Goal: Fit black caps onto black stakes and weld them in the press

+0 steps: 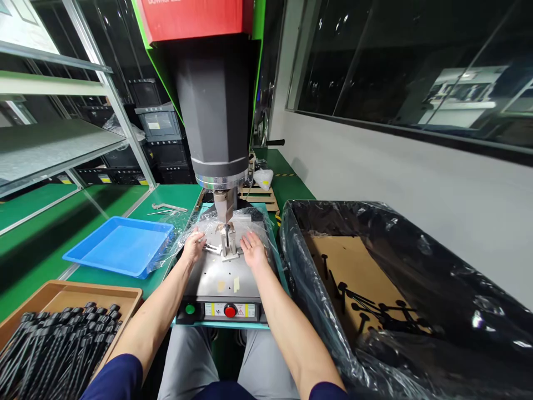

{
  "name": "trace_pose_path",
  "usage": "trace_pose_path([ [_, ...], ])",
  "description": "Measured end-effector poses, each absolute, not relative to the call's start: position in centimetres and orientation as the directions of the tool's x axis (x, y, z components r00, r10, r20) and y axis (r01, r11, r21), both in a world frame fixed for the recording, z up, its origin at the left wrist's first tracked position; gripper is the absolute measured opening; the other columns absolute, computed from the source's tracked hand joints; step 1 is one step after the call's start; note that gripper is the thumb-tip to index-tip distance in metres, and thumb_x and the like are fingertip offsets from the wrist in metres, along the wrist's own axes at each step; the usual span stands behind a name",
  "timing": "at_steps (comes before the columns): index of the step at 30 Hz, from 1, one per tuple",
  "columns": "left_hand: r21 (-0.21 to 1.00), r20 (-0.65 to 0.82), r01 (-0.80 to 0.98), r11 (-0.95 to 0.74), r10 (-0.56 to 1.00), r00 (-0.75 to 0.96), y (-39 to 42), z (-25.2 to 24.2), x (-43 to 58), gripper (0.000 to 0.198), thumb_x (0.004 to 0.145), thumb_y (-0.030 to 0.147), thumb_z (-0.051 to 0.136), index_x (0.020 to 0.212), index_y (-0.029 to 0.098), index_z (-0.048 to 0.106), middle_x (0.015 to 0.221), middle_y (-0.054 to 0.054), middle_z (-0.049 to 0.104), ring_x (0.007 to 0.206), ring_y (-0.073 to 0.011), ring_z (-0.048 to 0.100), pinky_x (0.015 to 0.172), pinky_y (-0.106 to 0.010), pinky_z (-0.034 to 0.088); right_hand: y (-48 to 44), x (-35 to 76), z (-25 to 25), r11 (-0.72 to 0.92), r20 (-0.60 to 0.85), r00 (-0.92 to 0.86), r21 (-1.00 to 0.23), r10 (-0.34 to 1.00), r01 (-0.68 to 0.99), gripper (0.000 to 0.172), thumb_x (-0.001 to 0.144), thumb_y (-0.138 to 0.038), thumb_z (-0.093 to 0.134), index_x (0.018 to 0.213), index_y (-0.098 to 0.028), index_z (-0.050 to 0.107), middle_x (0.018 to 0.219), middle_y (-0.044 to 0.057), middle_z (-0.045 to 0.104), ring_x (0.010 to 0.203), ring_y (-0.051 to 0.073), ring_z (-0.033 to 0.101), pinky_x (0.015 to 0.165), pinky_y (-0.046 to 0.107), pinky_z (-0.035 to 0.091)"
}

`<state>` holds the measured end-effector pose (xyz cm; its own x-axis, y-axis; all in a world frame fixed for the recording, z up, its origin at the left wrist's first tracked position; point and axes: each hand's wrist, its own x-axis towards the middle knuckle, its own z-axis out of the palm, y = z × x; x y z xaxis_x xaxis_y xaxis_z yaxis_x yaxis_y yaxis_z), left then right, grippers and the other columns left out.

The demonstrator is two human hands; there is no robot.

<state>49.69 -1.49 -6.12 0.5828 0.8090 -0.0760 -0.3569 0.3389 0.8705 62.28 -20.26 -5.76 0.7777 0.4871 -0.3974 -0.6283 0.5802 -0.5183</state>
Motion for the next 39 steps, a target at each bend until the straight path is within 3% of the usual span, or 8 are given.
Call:
trace_pose_path([
  [4, 0.800, -0.126, -0.405, 0.443, 0.783, 0.610, -2.1, -5.6, 49.3, 0.019, 0.067, 0.017, 0.076, 0.070, 0.016, 0.057, 0.130, -0.009, 0.061, 0.126, -0.0259, 0.051, 0.100, -0.041, 0.045, -20.6, 61.1, -4.3, 0.535, -0.362, 0.746, -0.530, 0.559, -0.658, 0.020, 0.091, -0.029, 0.049, 0.088, -0.018, 0.065, 0.109, 0.011, 0.067, 0.107, 0.020, 0.064, 0.098, 0.035, 0.051],
  [8, 0.696, -0.199, -0.431, 0.574, 0.731, 0.652, -3.2, -4.7, 48.8, 0.017, 0.075, 0.024, 0.074, 0.084, 0.016, 0.061, 0.109, -0.010, 0.069, 0.101, -0.0206, 0.066, 0.090, -0.035, 0.052, -20.4, 59.9, -2.3, 0.398, -0.338, 0.751, -0.686, 0.567, -0.609, 0.046, 0.093, -0.057, 0.046, 0.089, -0.018, 0.068, 0.121, 0.012, 0.064, 0.127, 0.025, 0.050, 0.113, 0.044, 0.033],
  [10, 0.611, -0.277, -0.436, 0.661, 0.694, 0.665, -4.2, -4.3, 48.6, 0.016, 0.084, 0.031, 0.067, 0.085, 0.016, 0.061, 0.101, -0.009, 0.070, 0.093, -0.0181, 0.068, 0.082, -0.030, 0.055, -20.1, 59.7, -1.5, 0.319, -0.366, 0.746, -0.734, 0.557, -0.599, 0.051, 0.091, -0.064, 0.044, 0.087, -0.019, 0.069, 0.123, 0.013, 0.063, 0.130, 0.027, 0.047, 0.115, 0.049, 0.026],
  [15, 0.493, -0.380, -0.414, 0.765, 0.617, 0.689, -6.9, -3.8, 48.7, 0.028, 0.090, 0.042, 0.057, 0.087, 0.015, 0.060, 0.082, -0.008, 0.069, 0.074, -0.0152, 0.069, 0.063, -0.023, 0.057, -19.2, 60.0, -1.0, 0.255, -0.425, 0.751, -0.758, 0.505, -0.600, 0.024, 0.092, -0.039, 0.054, 0.083, -0.022, 0.068, 0.115, 0.008, 0.068, 0.126, 0.023, 0.051, 0.114, 0.046, 0.029],
  [20, 0.487, -0.430, -0.408, 0.772, 0.619, 0.657, -7.6, -3.8, 49.4, 0.011, 0.084, 0.012, 0.066, 0.078, 0.014, 0.058, 0.064, 0.001, 0.061, 0.053, -0.0067, 0.063, 0.053, -0.013, 0.053, -19.2, 60.1, -1.5, 0.291, -0.387, 0.773, -0.767, 0.502, -0.573, 0.019, 0.092, -0.033, 0.055, 0.083, -0.021, 0.068, 0.118, 0.008, 0.067, 0.118, 0.021, 0.058, 0.108, 0.041, 0.038],
  [28, 0.493, -0.447, -0.408, 0.769, 0.626, 0.639, -7.3, -3.8, 49.2, 0.011, 0.086, 0.008, 0.062, 0.078, 0.015, 0.058, 0.064, 0.001, 0.061, 0.051, -0.0054, 0.062, 0.051, -0.011, 0.053, -19.2, 60.3, -2.5, 0.262, -0.415, 0.753, -0.759, 0.510, -0.596, 0.021, 0.093, -0.038, 0.055, 0.092, -0.022, 0.068, 0.123, 0.009, 0.065, 0.121, 0.021, 0.055, 0.108, 0.040, 0.037],
  [36, 0.471, -0.446, -0.410, 0.781, 0.612, 0.653, -7.4, -4.2, 48.7, 0.006, 0.090, 0.018, 0.059, 0.084, 0.018, 0.059, 0.069, 0.000, 0.062, 0.055, -0.0064, 0.063, 0.053, -0.012, 0.054, -19.8, 59.7, -2.2, 0.206, -0.474, 0.710, -0.737, 0.521, -0.644, 0.042, 0.090, -0.057, 0.053, 0.105, -0.020, 0.067, 0.138, 0.013, 0.054, 0.136, 0.024, 0.041, 0.116, 0.045, 0.022],
  [39, 0.469, -0.459, -0.384, 0.795, 0.591, 0.664, -7.6, -4.2, 48.3, 0.007, 0.089, 0.024, 0.062, 0.091, 0.018, 0.061, 0.077, -0.003, 0.065, 0.061, -0.0091, 0.066, 0.057, -0.016, 0.057, -20.2, 59.3, -2.0, 0.199, -0.485, 0.704, -0.732, 0.519, -0.651, 0.044, 0.090, -0.060, 0.053, 0.101, -0.019, 0.065, 0.140, 0.013, 0.052, 0.137, 0.024, 0.040, 0.115, 0.044, 0.025],
])
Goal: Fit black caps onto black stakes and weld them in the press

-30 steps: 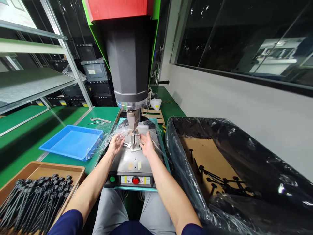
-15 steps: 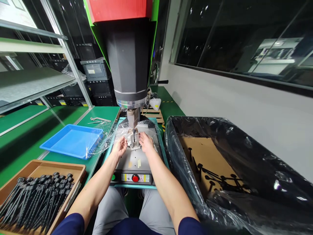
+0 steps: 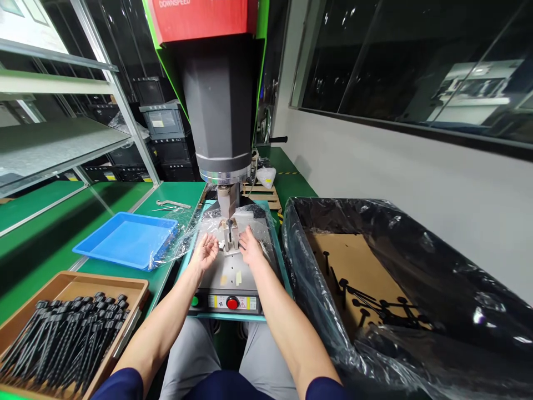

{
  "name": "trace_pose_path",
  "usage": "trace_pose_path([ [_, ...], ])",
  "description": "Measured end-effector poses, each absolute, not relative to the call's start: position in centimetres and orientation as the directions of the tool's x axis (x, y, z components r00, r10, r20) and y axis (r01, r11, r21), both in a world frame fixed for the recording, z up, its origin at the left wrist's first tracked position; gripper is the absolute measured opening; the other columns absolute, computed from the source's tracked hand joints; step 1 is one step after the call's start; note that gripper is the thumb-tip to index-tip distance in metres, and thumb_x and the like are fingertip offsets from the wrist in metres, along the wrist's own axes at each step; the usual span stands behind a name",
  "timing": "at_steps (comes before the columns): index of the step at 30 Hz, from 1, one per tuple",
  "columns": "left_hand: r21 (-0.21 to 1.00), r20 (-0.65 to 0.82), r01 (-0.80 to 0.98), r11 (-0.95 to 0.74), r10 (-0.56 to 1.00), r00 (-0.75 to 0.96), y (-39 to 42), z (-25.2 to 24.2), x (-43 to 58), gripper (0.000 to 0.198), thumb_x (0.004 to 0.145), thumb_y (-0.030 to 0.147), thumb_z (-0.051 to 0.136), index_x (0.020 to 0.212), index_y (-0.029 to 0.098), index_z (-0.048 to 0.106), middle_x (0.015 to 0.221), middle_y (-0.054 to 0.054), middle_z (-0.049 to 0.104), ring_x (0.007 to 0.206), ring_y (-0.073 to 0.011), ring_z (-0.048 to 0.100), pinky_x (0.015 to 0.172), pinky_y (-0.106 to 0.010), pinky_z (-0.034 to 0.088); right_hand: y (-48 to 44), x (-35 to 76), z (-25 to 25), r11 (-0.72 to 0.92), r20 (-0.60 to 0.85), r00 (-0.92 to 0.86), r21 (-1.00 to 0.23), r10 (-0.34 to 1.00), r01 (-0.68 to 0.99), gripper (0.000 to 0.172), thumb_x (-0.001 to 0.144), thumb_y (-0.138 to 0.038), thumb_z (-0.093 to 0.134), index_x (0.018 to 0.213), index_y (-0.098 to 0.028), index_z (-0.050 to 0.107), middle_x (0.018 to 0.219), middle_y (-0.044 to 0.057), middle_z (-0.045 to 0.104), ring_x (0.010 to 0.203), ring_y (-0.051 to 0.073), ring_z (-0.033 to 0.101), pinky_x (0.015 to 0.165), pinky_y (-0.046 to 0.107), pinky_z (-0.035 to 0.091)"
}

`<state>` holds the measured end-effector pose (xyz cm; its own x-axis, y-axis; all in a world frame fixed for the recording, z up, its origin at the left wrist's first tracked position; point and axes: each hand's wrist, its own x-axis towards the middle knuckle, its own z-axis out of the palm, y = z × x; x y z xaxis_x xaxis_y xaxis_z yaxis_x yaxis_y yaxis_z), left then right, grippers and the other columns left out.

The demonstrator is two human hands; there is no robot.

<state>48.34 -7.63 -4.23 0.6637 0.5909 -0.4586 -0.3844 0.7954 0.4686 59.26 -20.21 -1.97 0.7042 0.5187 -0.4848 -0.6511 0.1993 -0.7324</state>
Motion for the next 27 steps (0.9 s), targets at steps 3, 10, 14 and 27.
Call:
trace_pose_path([
  [3, 0.468, -0.495, -0.322, 0.823, 0.546, 0.676, -8.1, -4.4, 47.0, 0.017, 0.088, 0.033, 0.063, 0.095, 0.017, 0.061, 0.084, -0.007, 0.067, 0.069, -0.0136, 0.069, 0.060, -0.021, 0.059, -21.8, 58.1, -2.5, 0.220, -0.515, 0.676, -0.686, 0.527, -0.694, 0.044, 0.090, -0.061, 0.052, 0.094, -0.019, 0.064, 0.130, 0.014, 0.058, 0.130, 0.024, 0.048, 0.108, 0.043, 0.038],
  [10, 0.860, -0.397, -0.075, 0.505, 0.754, 0.523, -10.2, -8.0, 36.8, 0.028, 0.074, 0.025, 0.076, 0.098, 0.016, 0.065, 0.098, -0.011, 0.069, 0.081, -0.0187, 0.069, 0.070, -0.027, 0.058, -31.8, 53.2, -9.1, 0.204, -0.313, 0.834, -0.875, 0.455, -0.440, 0.035, 0.069, -0.039, 0.081, 0.093, -0.021, 0.064, 0.084, 0.004, 0.069, 0.072, 0.019, 0.066, 0.063, 0.029, 0.055],
  [14, 0.959, 0.048, 0.243, -0.148, 0.926, 0.374, -10.9, -11.9, 31.0, 0.040, 0.067, 0.037, 0.079, 0.102, 0.021, 0.068, 0.110, -0.009, 0.066, 0.103, -0.0273, 0.063, 0.093, -0.041, 0.051, -36.6, 52.4, -13.6, -0.234, -0.083, 0.959, -0.972, 0.272, -0.017, 0.040, 0.064, -0.054, 0.074, 0.082, -0.020, 0.065, 0.070, 0.005, 0.067, 0.065, 0.023, 0.064, 0.061, 0.035, 0.051],
  [27, 0.890, 0.122, 0.318, -0.326, 0.844, 0.523, -9.6, -13.7, 29.6, 0.049, 0.067, 0.040, 0.074, 0.112, 0.024, 0.064, 0.110, -0.008, 0.061, 0.100, -0.0286, 0.061, 0.087, -0.045, 0.052, -39.0, 51.5, -17.1, -0.423, 0.290, 0.885, -0.795, 0.364, 0.434, 0.046, 0.082, -0.071, 0.049, 0.077, -0.026, 0.055, 0.076, 0.008, 0.062, 0.071, 0.026, 0.060, 0.069, 0.040, 0.049],
])
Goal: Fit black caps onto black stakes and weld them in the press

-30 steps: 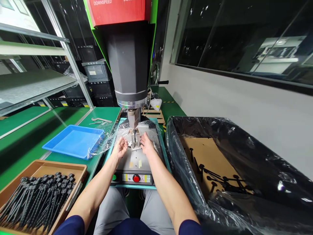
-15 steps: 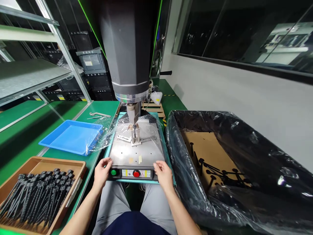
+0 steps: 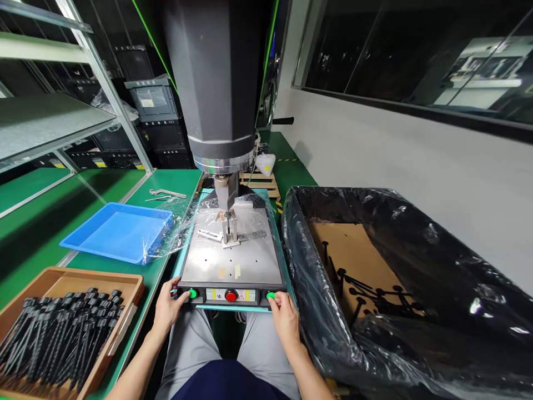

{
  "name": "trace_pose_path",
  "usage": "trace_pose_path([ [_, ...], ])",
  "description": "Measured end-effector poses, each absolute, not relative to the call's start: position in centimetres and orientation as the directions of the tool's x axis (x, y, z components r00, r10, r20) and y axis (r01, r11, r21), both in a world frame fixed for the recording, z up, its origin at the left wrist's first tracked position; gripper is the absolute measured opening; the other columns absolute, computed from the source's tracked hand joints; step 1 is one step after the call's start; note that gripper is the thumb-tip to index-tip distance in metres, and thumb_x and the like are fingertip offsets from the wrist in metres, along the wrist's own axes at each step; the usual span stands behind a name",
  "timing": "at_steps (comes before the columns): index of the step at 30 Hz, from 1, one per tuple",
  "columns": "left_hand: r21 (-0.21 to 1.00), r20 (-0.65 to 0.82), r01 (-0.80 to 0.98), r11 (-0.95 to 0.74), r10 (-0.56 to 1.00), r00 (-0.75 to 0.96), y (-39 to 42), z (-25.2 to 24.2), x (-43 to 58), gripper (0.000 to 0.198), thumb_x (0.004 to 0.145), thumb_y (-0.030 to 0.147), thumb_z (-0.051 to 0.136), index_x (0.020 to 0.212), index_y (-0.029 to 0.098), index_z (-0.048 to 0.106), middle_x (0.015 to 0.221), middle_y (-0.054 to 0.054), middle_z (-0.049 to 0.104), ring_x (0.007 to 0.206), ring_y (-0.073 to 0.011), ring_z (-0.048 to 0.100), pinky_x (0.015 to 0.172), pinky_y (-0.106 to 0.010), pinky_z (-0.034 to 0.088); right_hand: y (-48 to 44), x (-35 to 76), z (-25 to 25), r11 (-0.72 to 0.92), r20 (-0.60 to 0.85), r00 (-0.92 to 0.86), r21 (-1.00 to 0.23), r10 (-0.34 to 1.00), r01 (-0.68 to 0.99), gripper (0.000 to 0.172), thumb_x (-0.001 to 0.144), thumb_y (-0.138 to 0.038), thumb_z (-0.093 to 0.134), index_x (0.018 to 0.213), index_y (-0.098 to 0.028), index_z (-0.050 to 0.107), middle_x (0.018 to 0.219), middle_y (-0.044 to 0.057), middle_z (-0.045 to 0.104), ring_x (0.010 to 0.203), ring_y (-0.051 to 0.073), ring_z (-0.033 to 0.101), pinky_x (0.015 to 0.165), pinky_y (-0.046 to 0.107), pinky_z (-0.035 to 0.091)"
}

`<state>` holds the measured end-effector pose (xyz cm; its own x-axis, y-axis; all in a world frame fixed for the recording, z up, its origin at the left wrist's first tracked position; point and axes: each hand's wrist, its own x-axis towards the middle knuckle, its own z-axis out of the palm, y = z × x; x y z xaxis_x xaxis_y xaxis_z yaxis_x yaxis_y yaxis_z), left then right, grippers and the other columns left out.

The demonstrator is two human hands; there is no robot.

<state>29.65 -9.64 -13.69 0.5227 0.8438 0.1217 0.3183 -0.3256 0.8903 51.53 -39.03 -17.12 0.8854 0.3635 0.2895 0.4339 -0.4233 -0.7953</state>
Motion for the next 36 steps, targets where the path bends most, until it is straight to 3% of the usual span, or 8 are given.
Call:
trace_pose_path([
  [5, 0.879, 0.149, 0.317, -0.356, 0.837, 0.526, -9.4, -12.8, 29.3, 0.046, 0.064, 0.040, 0.077, 0.107, 0.025, 0.068, 0.107, -0.008, 0.063, 0.101, -0.0296, 0.061, 0.090, -0.046, 0.051, -38.6, 51.6, -15.5, -0.409, 0.237, 0.912, -0.835, 0.335, 0.367, 0.051, 0.076, -0.073, 0.055, 0.063, -0.025, 0.051, 0.064, 0.004, 0.056, 0.060, 0.022, 0.054, 0.062, 0.036, 0.046],
  [8, 0.953, 0.093, 0.215, -0.215, 0.880, 0.465, -10.0, -10.5, 31.5, 0.039, 0.065, 0.042, 0.079, 0.098, 0.023, 0.070, 0.104, -0.010, 0.065, 0.100, -0.0284, 0.062, 0.089, -0.041, 0.051, -36.1, 51.7, -12.4, -0.219, -0.001, 0.928, -0.972, 0.372, 0.086, 0.043, 0.070, -0.063, 0.071, 0.071, -0.021, 0.061, 0.066, 0.004, 0.061, 0.059, 0.019, 0.056, 0.055, 0.030, 0.047],
  [11, 0.965, -0.200, -0.021, 0.263, 0.783, 0.589, -10.2, -7.5, 36.6, 0.040, 0.070, 0.041, 0.079, 0.099, 0.017, 0.069, 0.101, -0.014, 0.068, 0.090, -0.0243, 0.067, 0.080, -0.035, 0.055, -31.3, 53.0, -8.4, 0.134, -0.255, 0.785, -0.910, 0.565, -0.392, 0.040, 0.073, -0.049, 0.077, 0.095, -0.017, 0.066, 0.090, 0.010, 0.070, 0.074, 0.021, 0.066, 0.057, 0.029, 0.054],
  [14, 0.666, -0.452, -0.117, 0.737, 0.523, 0.722, -8.9, -5.0, 42.0, 0.039, 0.081, 0.049, 0.067, 0.098, 0.014, 0.064, 0.102, -0.018, 0.069, 0.087, -0.0240, 0.069, 0.073, -0.037, 0.059, -26.6, 56.0, -5.1, 0.360, -0.406, 0.662, -0.603, 0.630, -0.712, 0.042, 0.092, -0.054, 0.053, 0.100, -0.014, 0.063, 0.105, 0.015, 0.069, 0.091, 0.025, 0.069, 0.073, 0.038, 0.060],
  [20, 0.622, -0.473, -0.332, 0.709, 0.678, 0.562, -4.6, -3.4, 45.1, 0.011, 0.092, 0.013, 0.056, 0.081, 0.014, 0.057, 0.061, 0.001, 0.060, 0.049, -0.0052, 0.061, 0.049, -0.012, 0.052, -23.6, 62.0, -3.6, 0.566, -0.505, 0.792, -0.562, 0.343, -0.603, 0.015, 0.098, -0.016, 0.046, 0.091, -0.017, 0.059, 0.080, 0.004, 0.069, 0.069, 0.011, 0.068, 0.069, 0.019, 0.060],
  [26, 0.647, -0.429, -0.364, 0.670, 0.715, 0.553, -3.8, -3.2, 44.3, 0.006, 0.084, 0.014, 0.066, 0.084, 0.013, 0.060, 0.063, 0.000, 0.064, 0.047, -0.0074, 0.062, 0.043, -0.013, 0.051, -23.5, 62.6, -4.1, 0.572, -0.495, 0.794, -0.558, 0.351, -0.601, 0.011, 0.096, -0.015, 0.049, 0.094, -0.018, 0.060, 0.074, 0.004, 0.069, 0.066, 0.013, 0.069, 0.063, 0.022, 0.061],
  [32, 0.534, -0.406, -0.500, 0.682, 0.725, 0.556, -5.9, -3.0, 44.9, 0.011, 0.091, 0.026, 0.060, 0.089, 0.015, 0.061, 0.068, -0.001, 0.065, 0.056, -0.0067, 0.064, 0.057, -0.013, 0.056, -23.8, 61.4, -3.6, 0.672, -0.400, 0.841, -0.512, 0.365, -0.535, 0.015, 0.099, -0.020, 0.045, 0.094, -0.021, 0.060, 0.088, 0.003, 0.070, 0.079, 0.012, 0.069, 0.062, 0.019, 0.059],
  [36, 0.418, -0.365, -0.545, 0.727, 0.684, 0.632, -9.3, -3.0, 46.1, 0.027, 0.094, 0.038, 0.053, 0.084, 0.014, 0.062, 0.077, -0.005, 0.068, 0.061, -0.0071, 0.065, 0.059, -0.013, 0.055, -23.3, 58.3, -4.4, 0.660, -0.198, 0.796, -0.464, 0.572, -0.591, 0.014, 0.088, -0.014, 0.055, 0.097, -0.022, 0.063, 0.102, 0.001, 0.070, 0.084, 0.010, 0.068, 0.055, 0.015, 0.053],
])
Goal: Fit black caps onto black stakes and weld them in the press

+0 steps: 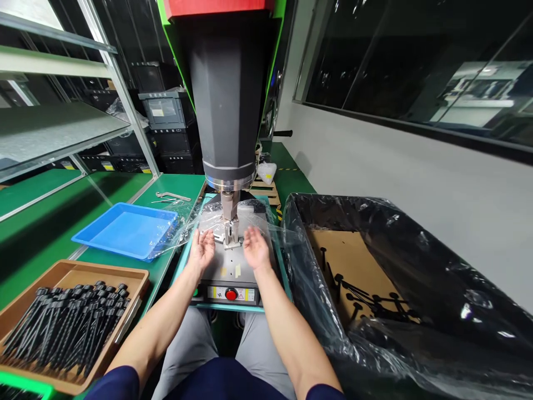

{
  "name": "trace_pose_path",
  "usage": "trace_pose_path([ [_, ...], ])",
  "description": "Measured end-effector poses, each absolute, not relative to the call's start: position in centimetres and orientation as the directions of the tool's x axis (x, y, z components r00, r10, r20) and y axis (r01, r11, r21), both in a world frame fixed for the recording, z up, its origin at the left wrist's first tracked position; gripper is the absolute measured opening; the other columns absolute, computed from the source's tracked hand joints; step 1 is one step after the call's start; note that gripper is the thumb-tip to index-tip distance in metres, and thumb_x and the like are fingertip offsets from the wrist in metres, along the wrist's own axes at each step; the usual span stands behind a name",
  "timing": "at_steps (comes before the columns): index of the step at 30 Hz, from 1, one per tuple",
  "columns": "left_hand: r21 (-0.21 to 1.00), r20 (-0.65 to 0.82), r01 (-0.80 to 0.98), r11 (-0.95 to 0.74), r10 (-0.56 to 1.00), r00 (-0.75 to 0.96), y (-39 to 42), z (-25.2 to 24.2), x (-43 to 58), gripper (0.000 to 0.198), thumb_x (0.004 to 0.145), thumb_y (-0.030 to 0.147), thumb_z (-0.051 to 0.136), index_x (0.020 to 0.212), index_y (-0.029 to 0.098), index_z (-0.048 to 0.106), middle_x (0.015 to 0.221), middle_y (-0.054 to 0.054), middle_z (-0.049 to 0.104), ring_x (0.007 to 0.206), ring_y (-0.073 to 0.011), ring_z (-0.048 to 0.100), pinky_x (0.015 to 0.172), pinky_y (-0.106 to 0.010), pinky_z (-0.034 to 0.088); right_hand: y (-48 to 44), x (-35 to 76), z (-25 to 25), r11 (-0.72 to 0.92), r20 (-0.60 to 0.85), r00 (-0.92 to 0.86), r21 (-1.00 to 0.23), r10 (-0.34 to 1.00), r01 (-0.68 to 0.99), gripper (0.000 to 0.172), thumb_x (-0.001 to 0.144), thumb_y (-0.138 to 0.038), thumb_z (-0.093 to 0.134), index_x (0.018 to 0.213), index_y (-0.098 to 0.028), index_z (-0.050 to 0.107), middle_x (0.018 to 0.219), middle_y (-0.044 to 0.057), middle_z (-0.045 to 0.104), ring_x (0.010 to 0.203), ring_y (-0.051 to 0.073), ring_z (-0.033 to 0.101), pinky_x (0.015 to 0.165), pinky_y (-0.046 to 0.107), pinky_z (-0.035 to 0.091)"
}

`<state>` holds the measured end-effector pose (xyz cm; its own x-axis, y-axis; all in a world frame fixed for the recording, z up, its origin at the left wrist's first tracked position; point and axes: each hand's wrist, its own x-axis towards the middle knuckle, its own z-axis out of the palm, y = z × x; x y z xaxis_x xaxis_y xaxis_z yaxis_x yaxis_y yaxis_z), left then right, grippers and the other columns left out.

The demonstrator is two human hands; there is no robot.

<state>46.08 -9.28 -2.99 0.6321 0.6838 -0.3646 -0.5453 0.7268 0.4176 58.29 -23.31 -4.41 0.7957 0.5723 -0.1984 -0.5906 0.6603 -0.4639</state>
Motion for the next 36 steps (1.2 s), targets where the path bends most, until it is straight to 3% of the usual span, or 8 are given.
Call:
trace_pose_path([
  [3, 0.399, -0.353, -0.505, 0.766, 0.636, 0.686, -11.0, -2.6, 47.2, 0.031, 0.094, 0.040, 0.054, 0.083, 0.012, 0.063, 0.079, -0.007, 0.069, 0.062, -0.0088, 0.066, 0.060, -0.016, 0.057, -21.9, 56.7, -4.9, 0.524, -0.127, 0.767, -0.659, 0.629, -0.539, 0.034, 0.072, -0.003, 0.060, 0.100, -0.021, 0.065, 0.100, 0.000, 0.070, 0.075, 0.010, 0.066, 0.053, 0.015, 0.048],
  [6, 0.416, -0.360, -0.459, 0.785, 0.606, 0.709, -11.3, -2.0, 48.0, 0.029, 0.092, 0.038, 0.057, 0.080, 0.012, 0.063, 0.073, -0.006, 0.067, 0.059, -0.0095, 0.065, 0.056, -0.017, 0.055, -20.3, 57.1, -4.7, 0.431, -0.076, 0.853, -0.838, 0.516, -0.335, 0.030, 0.069, -0.013, 0.066, 0.099, -0.019, 0.066, 0.086, 0.000, 0.068, 0.062, 0.009, 0.059, 0.048, 0.016, 0.043],
  [13, 0.568, -0.359, -0.395, 0.722, 0.649, 0.670, -10.6, -1.0, 48.4, 0.012, 0.084, 0.019, 0.065, 0.077, 0.013, 0.057, 0.060, 0.001, 0.061, 0.047, -0.0072, 0.060, 0.043, -0.013, 0.048, -19.0, 59.5, -4.0, 0.280, 0.038, 0.915, -0.956, 0.403, -0.084, 0.044, 0.068, -0.036, 0.070, 0.105, -0.013, 0.068, 0.073, 0.000, 0.063, 0.057, 0.012, 0.052, 0.046, 0.022, 0.039],
  [16, 0.592, -0.343, -0.394, 0.703, 0.662, 0.667, -10.5, -0.9, 48.4, 0.009, 0.084, 0.016, 0.064, 0.079, 0.013, 0.057, 0.061, 0.001, 0.062, 0.047, -0.0069, 0.060, 0.043, -0.013, 0.047, -19.0, 59.8, -4.2, 0.197, 0.095, 0.910, -0.980, 0.403, 0.015, 0.047, 0.069, -0.040, 0.069, 0.106, -0.012, 0.069, 0.081, 0.006, 0.068, 0.067, 0.018, 0.058, 0.053, 0.027, 0.045],
  [19, 0.613, -0.337, -0.387, 0.689, 0.671, 0.660, -10.3, -0.8, 48.4, 0.009, 0.083, 0.017, 0.064, 0.079, 0.013, 0.058, 0.062, 0.000, 0.063, 0.047, -0.0065, 0.060, 0.043, -0.012, 0.047, -18.7, 60.1, -4.1, 0.143, 0.160, 0.897, -0.984, 0.411, 0.110, 0.045, 0.069, -0.041, 0.069, 0.106, -0.015, 0.071, 0.102, 0.010, 0.069, 0.085, 0.024, 0.062, 0.074, 0.035, 0.052],
  [24, 0.659, -0.312, -0.373, 0.653, 0.688, 0.655, -10.0, -0.5, 48.6, 0.012, 0.079, 0.020, 0.069, 0.080, 0.014, 0.059, 0.063, 0.001, 0.063, 0.048, -0.0068, 0.060, 0.042, -0.013, 0.045, -17.7, 61.0, -3.1, 0.006, 0.348, 0.804, -0.919, 0.482, 0.394, 0.041, 0.075, -0.037, 0.063, 0.111, -0.018, 0.070, 0.126, 0.011, 0.061, 0.116, 0.026, 0.056, 0.107, 0.040, 0.038],
  [30, 0.669, -0.297, -0.381, 0.638, 0.699, 0.650, -9.5, 0.2, 48.8, 0.012, 0.078, 0.020, 0.070, 0.080, 0.013, 0.060, 0.065, 0.001, 0.064, 0.049, -0.0062, 0.061, 0.042, -0.013, 0.044, -16.5, 61.5, -1.4, -0.063, 0.366, 0.744, -0.876, 0.559, 0.478, 0.029, 0.074, -0.028, 0.062, 0.101, -0.021, 0.071, 0.113, 0.008, 0.069, 0.112, 0.027, 0.059, 0.101, 0.042, 0.043],
  [36, 0.669, -0.308, -0.396, 0.629, 0.720, 0.622, -9.4, 0.4, 48.8, 0.012, 0.077, 0.019, 0.071, 0.081, 0.012, 0.062, 0.066, 0.001, 0.064, 0.049, -0.0055, 0.059, 0.040, -0.012, 0.042, -18.6, 59.8, -0.7, -0.096, 0.376, 0.772, -0.868, 0.513, 0.487, 0.025, 0.073, -0.032, 0.065, 0.094, -0.019, 0.068, 0.110, 0.010, 0.066, 0.109, 0.028, 0.058, 0.099, 0.044, 0.042],
])
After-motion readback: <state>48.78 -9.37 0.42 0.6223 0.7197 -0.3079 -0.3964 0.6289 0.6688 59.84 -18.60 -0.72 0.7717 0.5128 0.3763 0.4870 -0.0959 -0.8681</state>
